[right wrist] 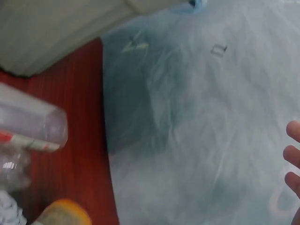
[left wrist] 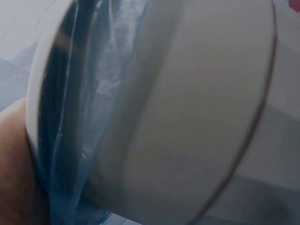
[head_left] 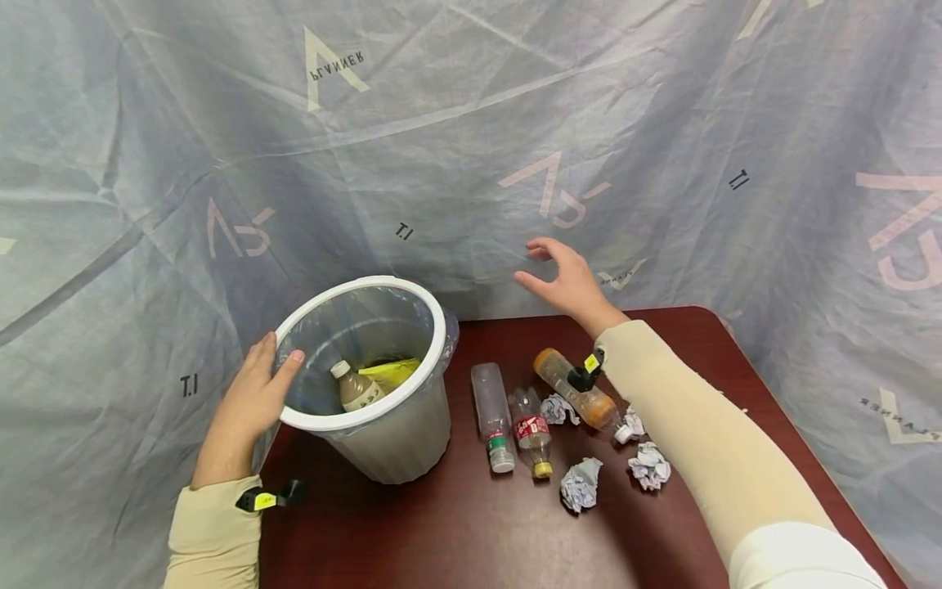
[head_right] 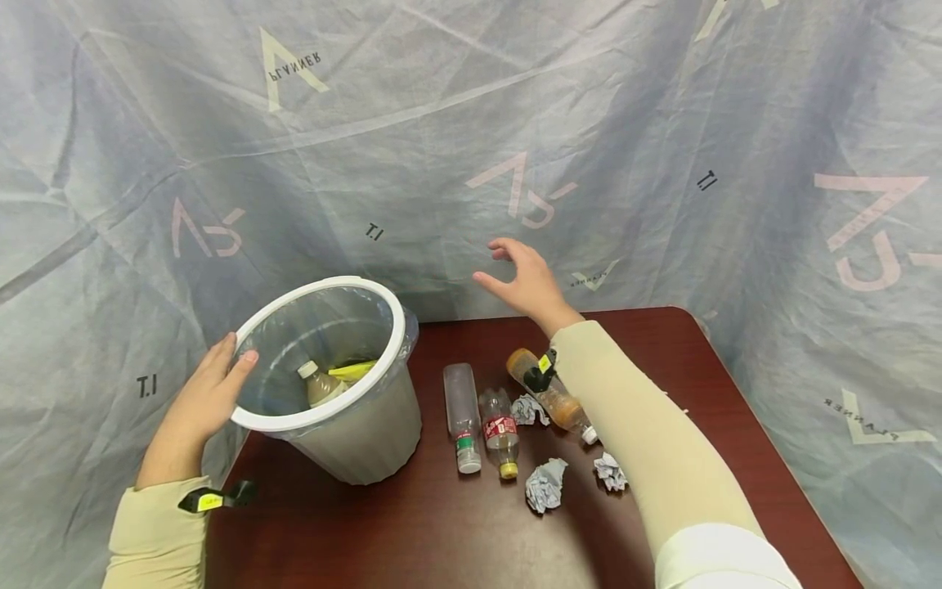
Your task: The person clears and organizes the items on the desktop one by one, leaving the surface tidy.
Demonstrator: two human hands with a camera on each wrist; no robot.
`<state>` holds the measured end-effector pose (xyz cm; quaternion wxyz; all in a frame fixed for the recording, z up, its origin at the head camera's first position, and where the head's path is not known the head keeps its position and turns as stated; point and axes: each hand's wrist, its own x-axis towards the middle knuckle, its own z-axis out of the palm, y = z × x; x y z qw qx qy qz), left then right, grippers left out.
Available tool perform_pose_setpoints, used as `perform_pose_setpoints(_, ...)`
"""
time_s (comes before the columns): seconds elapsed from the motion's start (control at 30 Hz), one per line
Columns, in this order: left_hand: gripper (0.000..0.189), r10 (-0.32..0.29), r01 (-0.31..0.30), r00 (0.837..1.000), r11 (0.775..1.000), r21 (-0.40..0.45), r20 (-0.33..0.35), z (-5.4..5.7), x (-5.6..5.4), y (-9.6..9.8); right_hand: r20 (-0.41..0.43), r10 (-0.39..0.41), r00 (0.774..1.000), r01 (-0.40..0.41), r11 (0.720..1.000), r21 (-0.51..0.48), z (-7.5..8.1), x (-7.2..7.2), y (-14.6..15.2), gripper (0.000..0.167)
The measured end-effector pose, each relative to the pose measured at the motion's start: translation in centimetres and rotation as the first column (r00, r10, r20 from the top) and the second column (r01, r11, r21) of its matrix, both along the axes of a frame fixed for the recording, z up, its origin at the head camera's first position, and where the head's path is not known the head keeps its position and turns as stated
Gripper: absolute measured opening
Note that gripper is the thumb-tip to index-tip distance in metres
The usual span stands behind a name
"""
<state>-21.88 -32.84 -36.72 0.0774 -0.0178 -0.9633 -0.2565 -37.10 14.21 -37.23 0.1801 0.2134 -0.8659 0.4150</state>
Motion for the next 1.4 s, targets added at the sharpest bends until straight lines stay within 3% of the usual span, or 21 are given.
perform_pose_setpoints(0.4, 0.083, 0.008, -0.008, 1.0, 1.0, -0.013, 0.025, 0.0, 0.0, -0.1, 0.107, -0.088, 0.99, 0.087, 0.996, 0.017, -5.3, 1.5, 5.6, 0.067)
perform_pose_setpoints(0.7, 0.082, 0.015, -0.014, 1.0, 1.0, -0.016, 0.022, 0.0, 0.1, 0.0, 0.162, -0.128, 0.978, 0.123, 0.991, 0.044, -10.9, 2.8, 8.8, 0.07)
perform_pose_setpoints(1.1, 0.082, 0.015, -0.014, 1.0, 1.0, -0.017, 0.017, 0.1, 0.4, 0.2, 0.28, -0.14, 0.95, 0.109, 0.986, 0.125, -18.5, 5.3, 10.5, 0.073)
perform_pose_setpoints(1.4, 0.082, 0.019, -0.018, 0.999, 1.0, -0.02, 0.033, 0.2, 0.5, 0.2, 0.356, -0.145, 0.923, 0.086, 0.98, 0.178, -21.2, 6.9, 10.7, 0.081)
